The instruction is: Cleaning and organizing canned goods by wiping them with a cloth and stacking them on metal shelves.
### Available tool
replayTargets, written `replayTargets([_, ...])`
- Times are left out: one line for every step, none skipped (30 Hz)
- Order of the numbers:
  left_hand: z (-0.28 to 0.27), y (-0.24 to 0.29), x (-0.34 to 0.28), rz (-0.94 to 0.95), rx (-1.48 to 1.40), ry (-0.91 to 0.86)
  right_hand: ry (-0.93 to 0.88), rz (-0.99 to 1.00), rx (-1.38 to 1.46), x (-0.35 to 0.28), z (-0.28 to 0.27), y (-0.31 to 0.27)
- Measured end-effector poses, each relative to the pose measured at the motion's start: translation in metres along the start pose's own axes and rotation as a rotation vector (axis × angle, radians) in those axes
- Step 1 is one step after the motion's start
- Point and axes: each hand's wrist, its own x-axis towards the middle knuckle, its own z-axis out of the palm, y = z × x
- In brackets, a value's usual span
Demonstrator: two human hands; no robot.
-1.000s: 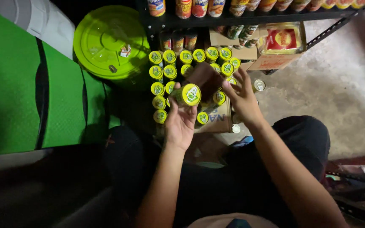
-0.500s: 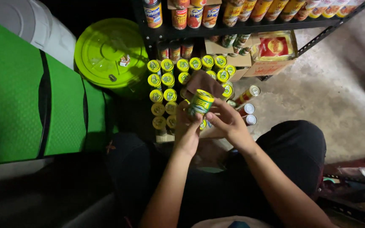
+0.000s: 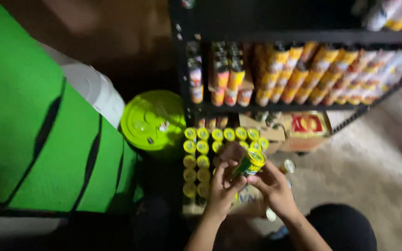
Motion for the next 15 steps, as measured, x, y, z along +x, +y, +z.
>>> replayTargets([0.005,0.014,0.01,0.049,0.022,-0.085,0.032,-0.02,0.002,0.011,-0.002,-0.007])
replayTargets([0.01,0.027,0.018,0.094,0.044,-0.17,0.066,-0.037,0.005,0.02,-0.005,-0.014])
replayTargets([0.016,0.052,0.034,0.113,0.046,-0.175,0.055,-0.053,0.001,0.037,-0.002,-0.034])
replayTargets([0.022,0.076,0.049,0.243,0.236,-0.225,0.072,-0.128,-0.049,0.051,0.001,-0.053])
replayTargets([0.028,0.1,0.063,0.374,0.425,-0.27,0.089,-0.204,-0.098,0.065,0.004,-0.073])
replayTargets([0.03,0.117,0.092,0.39,0.427,-0.276,0.084,-0.22,-0.101,0.087,0.008,-0.09])
replayTargets([0.032,0.136,0.121,0.506,0.463,-0.136,0.067,-0.312,-0.133,0.108,0.013,-0.109])
replayTargets([0.035,0.155,0.149,0.619,0.494,0.007,0.049,-0.406,-0.165,0.129,0.017,-0.128])
replayTargets([0.028,0.169,0.179,0.635,0.494,0.002,0.045,-0.422,-0.167,0.154,0.019,-0.134])
replayTargets([0.02,0.184,0.209,0.839,0.744,0.205,0.043,-0.467,-0.221,0.178,0.02,-0.142])
replayTargets([0.014,0.2,0.239,1.037,0.989,0.421,0.042,-0.511,-0.276,0.203,0.022,-0.15])
replayTargets([0.013,0.205,0.259,1.057,0.984,0.417,0.041,-0.53,-0.277,0.225,0.026,-0.158])
replayTargets([0.012,0.211,0.279,1.001,1.077,0.439,0.03,-0.578,-0.325,0.247,0.029,-0.166])
replayTargets([0.009,0.214,0.298,0.935,1.172,0.46,0.023,-0.618,-0.372,0.268,0.033,-0.171])
replayTargets([0.022,0.223,0.295,0.947,1.17,0.454,0.028,-0.63,-0.372,0.289,0.037,-0.175])
